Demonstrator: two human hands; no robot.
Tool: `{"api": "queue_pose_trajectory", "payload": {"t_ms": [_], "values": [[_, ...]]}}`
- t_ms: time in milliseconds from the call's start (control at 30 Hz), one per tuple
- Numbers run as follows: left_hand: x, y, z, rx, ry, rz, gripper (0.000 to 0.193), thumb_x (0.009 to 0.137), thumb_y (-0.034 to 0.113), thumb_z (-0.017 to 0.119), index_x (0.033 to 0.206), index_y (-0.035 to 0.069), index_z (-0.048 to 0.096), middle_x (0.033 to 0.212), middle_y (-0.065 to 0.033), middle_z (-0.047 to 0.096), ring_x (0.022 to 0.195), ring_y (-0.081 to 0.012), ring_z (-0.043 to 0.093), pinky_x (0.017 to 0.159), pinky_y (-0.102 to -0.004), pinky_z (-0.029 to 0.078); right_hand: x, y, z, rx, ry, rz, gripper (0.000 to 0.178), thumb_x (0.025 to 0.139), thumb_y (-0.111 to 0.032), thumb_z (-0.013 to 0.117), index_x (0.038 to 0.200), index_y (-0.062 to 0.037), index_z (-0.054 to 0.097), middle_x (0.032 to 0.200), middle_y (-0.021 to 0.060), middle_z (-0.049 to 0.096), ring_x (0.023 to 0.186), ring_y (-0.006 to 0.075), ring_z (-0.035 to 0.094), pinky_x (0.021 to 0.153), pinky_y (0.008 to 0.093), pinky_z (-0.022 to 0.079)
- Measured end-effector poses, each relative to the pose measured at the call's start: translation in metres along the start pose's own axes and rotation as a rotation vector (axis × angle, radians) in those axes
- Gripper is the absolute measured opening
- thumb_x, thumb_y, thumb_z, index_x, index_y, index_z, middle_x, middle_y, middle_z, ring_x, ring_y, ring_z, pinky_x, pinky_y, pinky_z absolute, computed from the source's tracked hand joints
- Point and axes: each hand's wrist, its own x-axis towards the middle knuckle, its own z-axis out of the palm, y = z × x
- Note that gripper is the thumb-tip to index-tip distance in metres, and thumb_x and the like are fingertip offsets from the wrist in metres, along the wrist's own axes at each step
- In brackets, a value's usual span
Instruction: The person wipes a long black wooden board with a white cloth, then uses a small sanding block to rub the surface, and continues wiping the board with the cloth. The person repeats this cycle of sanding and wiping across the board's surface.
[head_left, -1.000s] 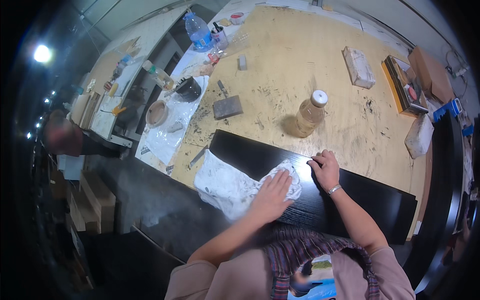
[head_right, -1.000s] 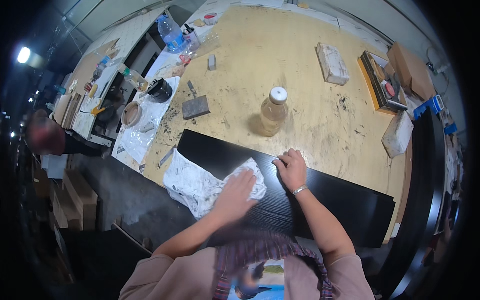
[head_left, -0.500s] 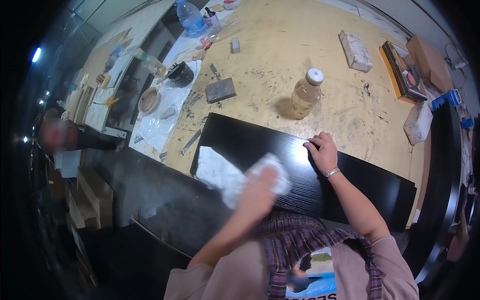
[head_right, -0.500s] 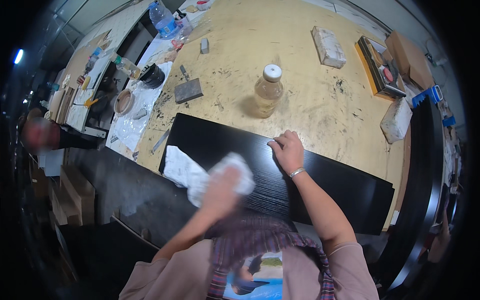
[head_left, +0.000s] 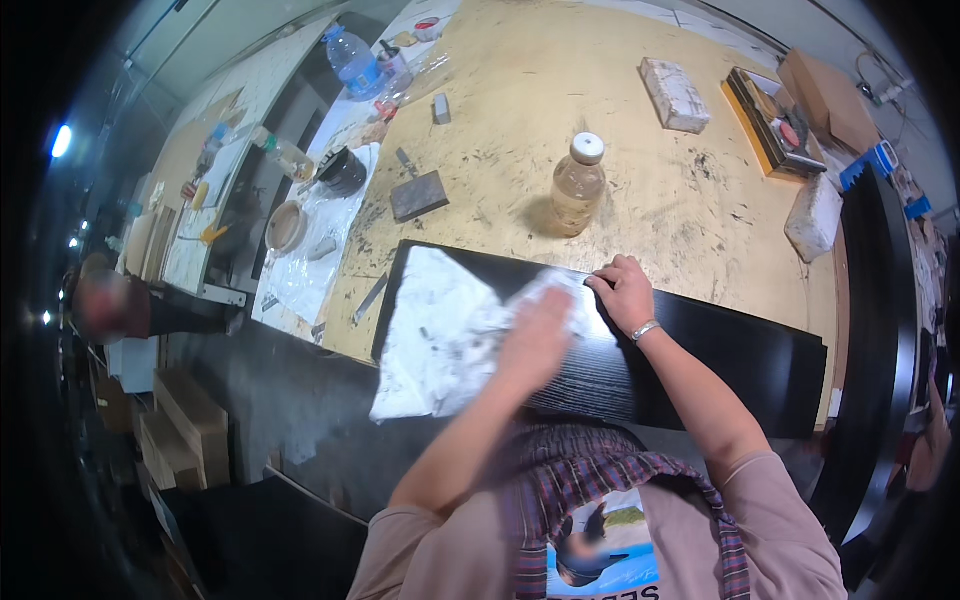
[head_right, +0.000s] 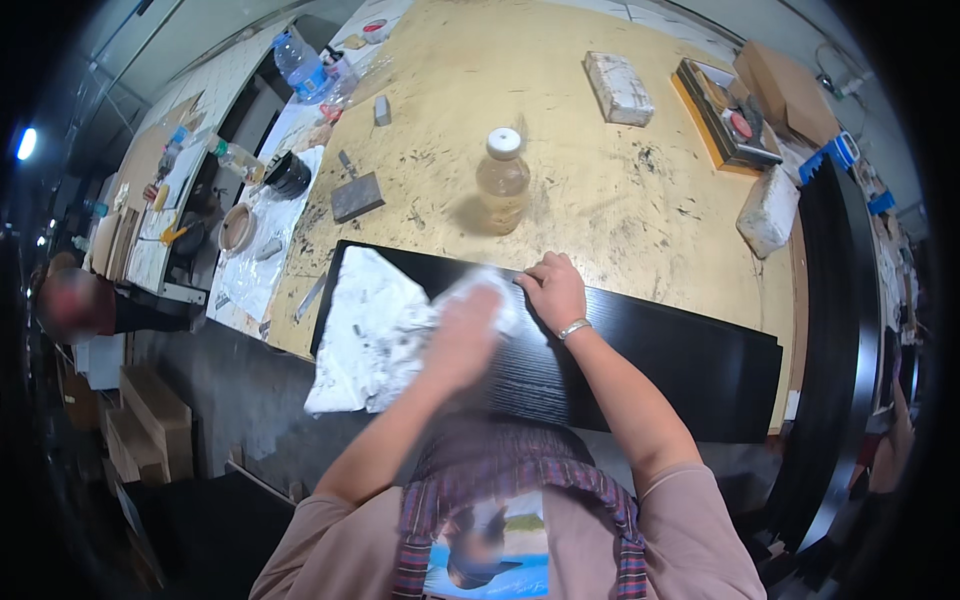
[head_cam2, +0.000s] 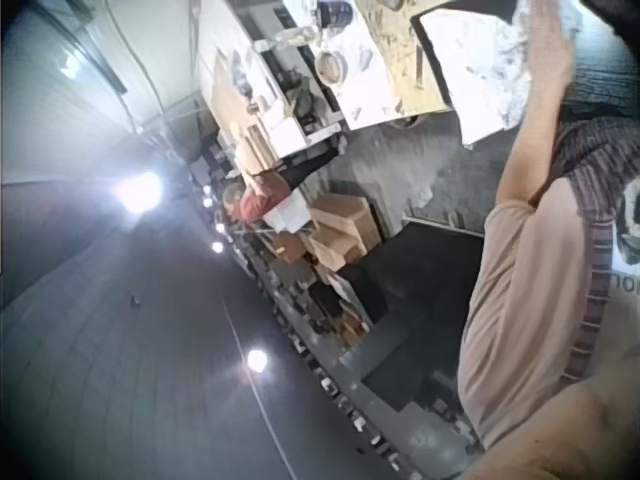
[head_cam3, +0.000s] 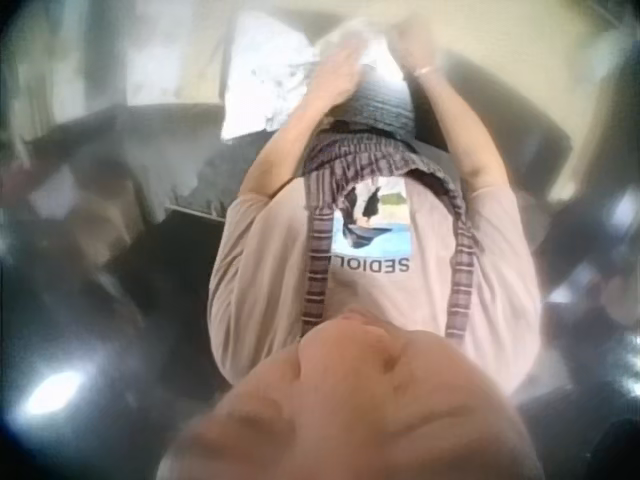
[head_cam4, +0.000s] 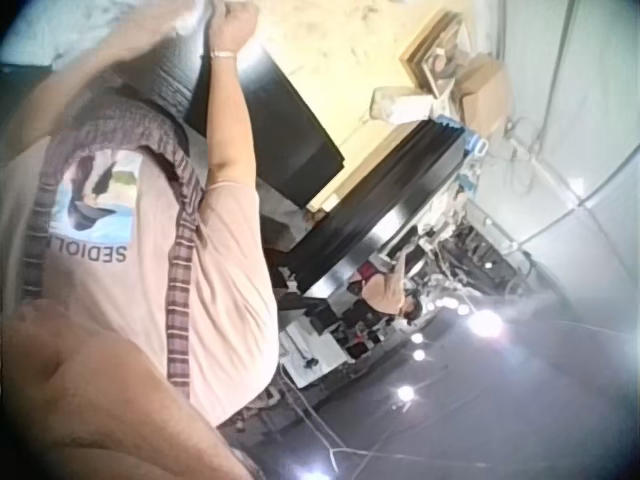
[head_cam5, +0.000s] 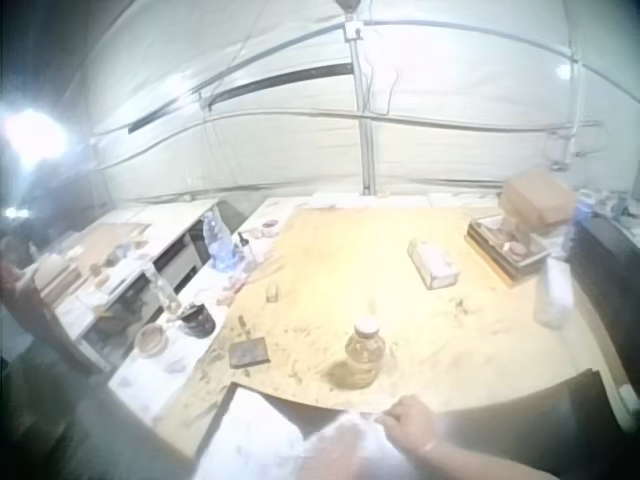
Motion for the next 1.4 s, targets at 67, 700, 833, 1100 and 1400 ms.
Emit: {"api": "queue_pose_trajectory", "payload": {"t_ms": [67,700,833,1100,1400], "values": [[-0.004,-0.06,-0.022,0.101,0.234,-0.157,0.063,0.097,0.022,0.057,0.15,-0.005,0.039,0.156,-0.0229,0.042,0.146,-0.0395,0.036,0.122,-0.0523,0.024,-0.001,-0.003,0.0,-0.002,0.001,-0.022,0.019,0.082,-0.026,0.078,0.083,-0.0067,0.079,0.083,0.009,0.064,0.09,0.0303,0.06,0.08,0.0414,0.051],[0.015,0.038,0.039,0.245,0.035,0.013,0.068,0.098,0.023,0.061,0.154,-0.004,0.033,0.165,-0.021,0.026,0.154,-0.0388,0.021,0.121,-0.0592,0.02,-0.153,0.042,-0.098,0.076,0.288,0.177,0.046,0.081,-0.016,0.074,0.123,-0.0013,0.064,0.133,0.021,0.056,0.127,0.0392,0.05,0.109,0.0471,0.042],[0.029,0.087,0.053,0.247,-0.061,0.19,0.07,0.096,0.024,0.062,0.153,-0.005,0.033,0.164,-0.0229,0.027,0.153,-0.04,0.023,0.121,-0.0595,0.021,-0.234,0.164,-0.195,-0.354,0.585,0.578,0.051,0.079,-0.013,0.076,0.127,-0.0014,0.062,0.137,0.0225,0.053,0.128,0.0399,0.048,0.11,0.0466,0.04],[0.058,0.232,0.117,0.167,-0.343,0.627,0.072,0.096,0.028,0.062,0.155,-0.001,0.032,0.165,-0.0213,0.026,0.154,-0.0395,0.023,0.122,-0.0588,0.021,-0.328,0.315,-0.271,-0.313,0.838,0.795,0.035,0.085,-0.018,0.077,0.117,-0.0045,0.073,0.116,0.0114,0.069,0.115,0.0322,0.056,0.102,0.0407,0.045],[0.15,0.28,0.142,0.195,-0.274,0.603,0.068,0.098,0.023,0.057,0.155,-0.002,0.031,0.163,-0.0234,0.03,0.152,-0.0399,0.027,0.122,-0.0553,0.021,-0.306,0.315,-0.272,-0.212,0.887,0.712,0.028,0.086,-0.012,0.073,0.112,-0.0067,0.076,0.102,0.0064,0.07,0.098,0.0289,0.059,0.091,0.0402,0.047]]}}
